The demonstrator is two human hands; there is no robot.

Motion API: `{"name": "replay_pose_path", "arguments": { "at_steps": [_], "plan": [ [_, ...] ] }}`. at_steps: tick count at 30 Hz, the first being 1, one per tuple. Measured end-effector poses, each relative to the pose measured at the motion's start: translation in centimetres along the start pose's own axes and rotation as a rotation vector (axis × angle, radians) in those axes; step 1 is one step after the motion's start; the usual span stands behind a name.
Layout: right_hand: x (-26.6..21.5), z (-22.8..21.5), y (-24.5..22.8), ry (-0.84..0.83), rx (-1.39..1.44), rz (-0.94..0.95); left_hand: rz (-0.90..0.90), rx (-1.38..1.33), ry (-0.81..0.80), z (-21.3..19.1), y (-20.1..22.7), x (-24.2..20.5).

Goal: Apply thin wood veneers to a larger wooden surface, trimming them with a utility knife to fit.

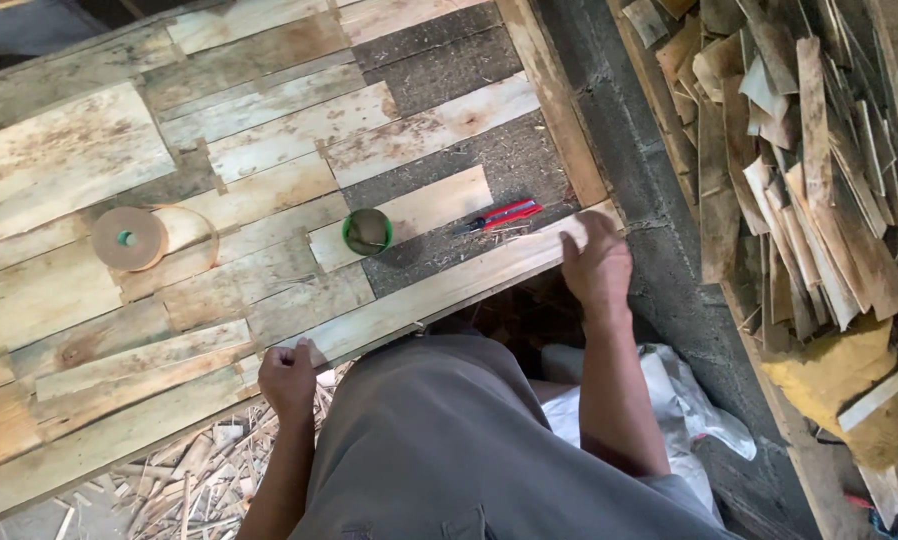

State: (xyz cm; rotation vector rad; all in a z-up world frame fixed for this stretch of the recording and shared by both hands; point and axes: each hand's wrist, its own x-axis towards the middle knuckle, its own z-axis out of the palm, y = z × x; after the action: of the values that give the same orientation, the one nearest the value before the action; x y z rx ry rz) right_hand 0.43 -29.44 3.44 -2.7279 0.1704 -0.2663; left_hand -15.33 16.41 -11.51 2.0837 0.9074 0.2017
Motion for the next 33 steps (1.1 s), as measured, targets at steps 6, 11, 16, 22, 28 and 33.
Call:
{"name": "replay_pose_path", "arguments": {
  "at_steps": [6,11,16,22,28,33],
  "plan": [
    [0.3,-1.0,12.0,0.162,-0.361,0.233,0.003,0.021,0.060,0.4,0.6,-0.7],
    [0.8,-0.9,17.8,0.111,-0.486,0.380,-0.016,-0.010,0.066,0.8,1.0,-0.9],
    [2.2,-3.1,16.8,0.025,-0.424,0.522,-0.032,0.027,0.078,1.0,1.0,-0.7],
    [2.5,0.4,24.3,-0.047,-0.488,0.556,-0.012,0.069,0.091,1.2,0.8,-0.6],
    [1.9,-0.8,21.2,0.026,-0.496,0.500,0.001,0.053,0.085,1.5,0.0,-0.5],
    [2.3,-2.9,18.1,0.106,-0.592,0.309,0.006,0.072,0.099,1.5,0.4,-0.5]
  ]
}}
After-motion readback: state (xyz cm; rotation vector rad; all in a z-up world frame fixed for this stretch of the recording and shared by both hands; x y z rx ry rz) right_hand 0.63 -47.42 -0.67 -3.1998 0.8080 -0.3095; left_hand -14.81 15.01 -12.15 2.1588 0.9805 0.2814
